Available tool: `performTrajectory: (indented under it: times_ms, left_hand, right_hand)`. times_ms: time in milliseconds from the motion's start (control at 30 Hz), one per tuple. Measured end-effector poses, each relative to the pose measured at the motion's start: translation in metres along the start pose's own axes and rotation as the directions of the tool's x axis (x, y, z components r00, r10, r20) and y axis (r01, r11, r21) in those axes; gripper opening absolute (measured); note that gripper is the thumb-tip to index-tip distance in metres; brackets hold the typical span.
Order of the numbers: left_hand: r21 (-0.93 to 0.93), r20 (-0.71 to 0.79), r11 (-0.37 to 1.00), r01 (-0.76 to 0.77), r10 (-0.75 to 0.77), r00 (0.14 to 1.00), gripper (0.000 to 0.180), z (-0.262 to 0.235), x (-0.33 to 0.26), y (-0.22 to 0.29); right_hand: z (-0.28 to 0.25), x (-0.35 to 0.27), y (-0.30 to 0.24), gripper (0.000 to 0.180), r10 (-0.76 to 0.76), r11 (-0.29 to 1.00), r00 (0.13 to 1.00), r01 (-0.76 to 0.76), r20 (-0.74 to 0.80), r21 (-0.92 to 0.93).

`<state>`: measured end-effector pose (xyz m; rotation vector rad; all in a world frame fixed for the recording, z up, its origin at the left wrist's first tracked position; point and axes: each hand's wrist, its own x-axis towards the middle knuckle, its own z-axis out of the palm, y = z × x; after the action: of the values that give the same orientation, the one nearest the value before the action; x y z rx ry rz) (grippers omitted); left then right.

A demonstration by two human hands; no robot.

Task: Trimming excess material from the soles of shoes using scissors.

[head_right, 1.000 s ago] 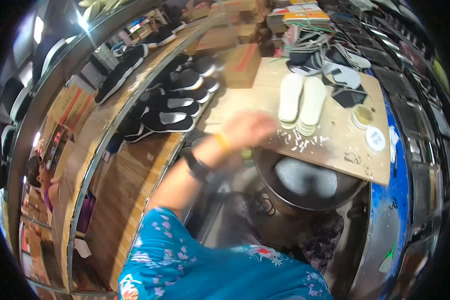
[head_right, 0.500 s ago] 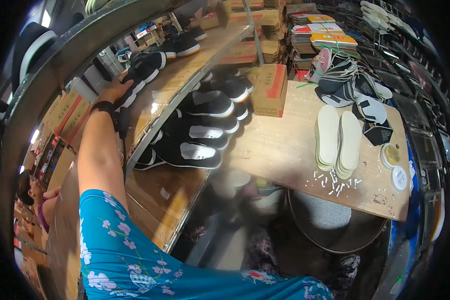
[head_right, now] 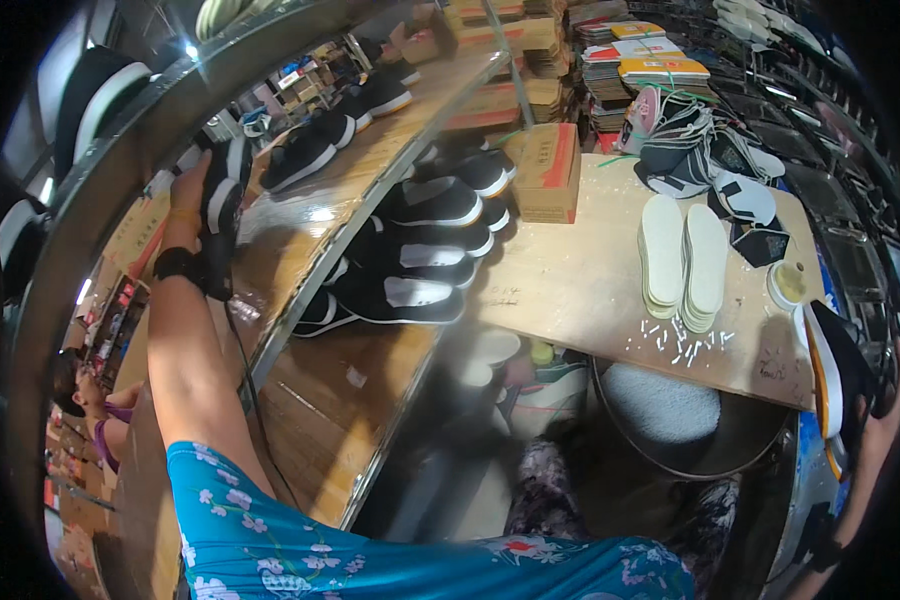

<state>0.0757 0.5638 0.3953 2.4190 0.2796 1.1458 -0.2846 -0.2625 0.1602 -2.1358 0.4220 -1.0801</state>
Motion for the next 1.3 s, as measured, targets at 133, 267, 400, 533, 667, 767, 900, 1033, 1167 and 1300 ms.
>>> performTrajectory:
  times_ms: [133,267,400,533,667,767,900,1033,1167,1300]
  left_hand:
    - [-0.816,0.231,0.562,0.135,0.103,0.967,0.045,-0.052,-0.087,0.112]
    - [-0.937,0.302,0.263,0.23,0.279,0.911,0.043,-0.08,-0.177,0.136]
    - [-0.96,0.252,-0.065,0.273,0.231,0.94,0.047,-0.065,-0.248,0.128]
    - [-0.895,0.088,-0.353,0.275,0.464,0.881,0.05,-0.05,-0.317,0.092]
    - [-0.895,0.172,-0.324,0.305,0.381,0.909,0.051,-0.039,-0.387,0.092]
    - [-0.902,0.213,-0.306,0.304,0.296,0.931,0.052,-0.043,-0.428,0.085]
    - [-0.886,0.376,-0.298,0.354,-0.018,0.926,0.039,-0.083,-0.477,0.104]
    - [-0.406,0.127,0.84,-0.359,0.441,0.888,0.019,-0.11,-0.501,0.068]
    - [0.076,0.141,0.843,-0.533,0.52,0.843,0.028,-0.144,-0.506,-0.03]
    - [0.615,0.194,0.692,-0.377,0.331,0.923,0.031,-0.209,-0.503,-0.147]
  right_hand:
    - [-0.005,-0.012,0.009,0.076,-0.125,0.992,0.987,0.124,0.105,0.012]
    - [0.022,-0.03,-0.03,0.082,-0.106,0.937,0.972,0.027,0.211,0.347]
    - [0.019,-0.064,-0.038,0.083,-0.049,0.923,0.968,-0.051,0.247,0.382]
    - [0.012,-0.088,-0.06,0.082,0.064,0.915,0.909,-0.219,0.413,0.34]
    - [0.018,-0.115,-0.062,0.081,-0.057,0.909,0.928,-0.105,0.369,0.403]
    - [0.026,-0.129,-0.064,0.08,-0.039,0.935,0.89,-0.128,0.455,0.331]
    - [0.05,-0.148,-0.062,0.077,-0.012,0.962,0.838,-0.139,0.546,0.235]
    - [0.081,-0.166,-0.046,0.074,-0.184,0.952,0.892,0.056,0.414,0.302]
    - [0.096,-0.169,-0.012,0.072,-0.2,0.93,0.888,0.04,0.414,0.365]
    - [0.119,-0.16,-0.007,0.07,-0.208,0.947,0.867,0.063,0.453,0.315]
